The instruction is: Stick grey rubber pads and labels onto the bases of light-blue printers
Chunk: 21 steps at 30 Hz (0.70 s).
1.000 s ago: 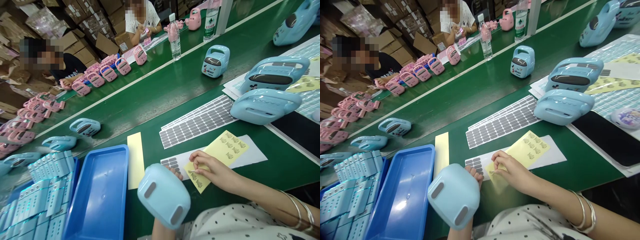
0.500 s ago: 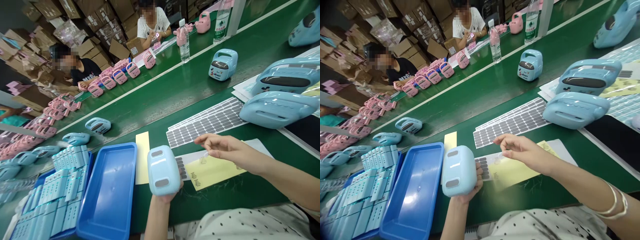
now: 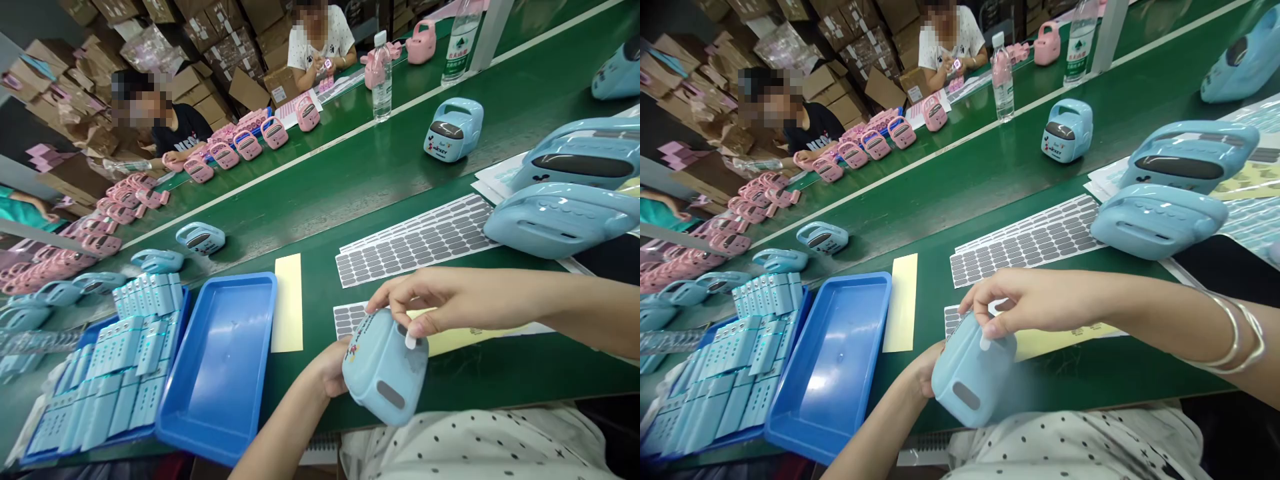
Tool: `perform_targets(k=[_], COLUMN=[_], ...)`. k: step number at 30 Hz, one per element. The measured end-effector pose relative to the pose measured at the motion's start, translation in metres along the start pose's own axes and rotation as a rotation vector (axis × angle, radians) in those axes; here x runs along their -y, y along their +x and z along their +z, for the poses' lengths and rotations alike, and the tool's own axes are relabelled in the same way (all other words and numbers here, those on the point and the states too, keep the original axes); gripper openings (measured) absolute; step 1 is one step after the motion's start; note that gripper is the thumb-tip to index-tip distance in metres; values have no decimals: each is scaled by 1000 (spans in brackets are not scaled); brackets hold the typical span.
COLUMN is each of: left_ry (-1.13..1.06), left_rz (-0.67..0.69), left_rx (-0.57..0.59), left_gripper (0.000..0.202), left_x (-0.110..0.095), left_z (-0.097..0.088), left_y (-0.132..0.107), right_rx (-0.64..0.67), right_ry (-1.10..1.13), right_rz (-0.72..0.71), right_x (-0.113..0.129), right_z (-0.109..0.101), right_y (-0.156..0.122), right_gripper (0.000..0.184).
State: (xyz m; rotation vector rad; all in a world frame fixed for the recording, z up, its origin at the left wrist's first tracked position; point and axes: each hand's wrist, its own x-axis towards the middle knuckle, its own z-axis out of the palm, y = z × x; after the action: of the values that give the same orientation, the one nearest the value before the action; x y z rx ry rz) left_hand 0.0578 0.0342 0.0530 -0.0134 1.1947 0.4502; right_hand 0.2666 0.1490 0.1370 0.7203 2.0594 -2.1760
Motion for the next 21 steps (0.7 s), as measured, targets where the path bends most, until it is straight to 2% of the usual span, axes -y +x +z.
perform_targets(k=[4,8,11,15,21], left_ry=[22,52,86,108,101], left_rz=[-16,-31,-40,-52,-52], left_rx=[30,44,9,-32,-27], left_gripper=[18,20,18,28,20], left_x=[-6,-12,-16,-19,-17], left_z=[2,10,15,15,12], left_y=[-1,-4,-6,-5,-4], right_rx=[3,2,36,33,56], right_ry=[-52,-169,-193,-179,-177], right_rz=[-15,54,61,62,60], right_x=[2,14,21,21,18], right_z=[3,3,1,1,3], right_y=[1,3,3,5,8], right_gripper=[19,19,17,14,15])
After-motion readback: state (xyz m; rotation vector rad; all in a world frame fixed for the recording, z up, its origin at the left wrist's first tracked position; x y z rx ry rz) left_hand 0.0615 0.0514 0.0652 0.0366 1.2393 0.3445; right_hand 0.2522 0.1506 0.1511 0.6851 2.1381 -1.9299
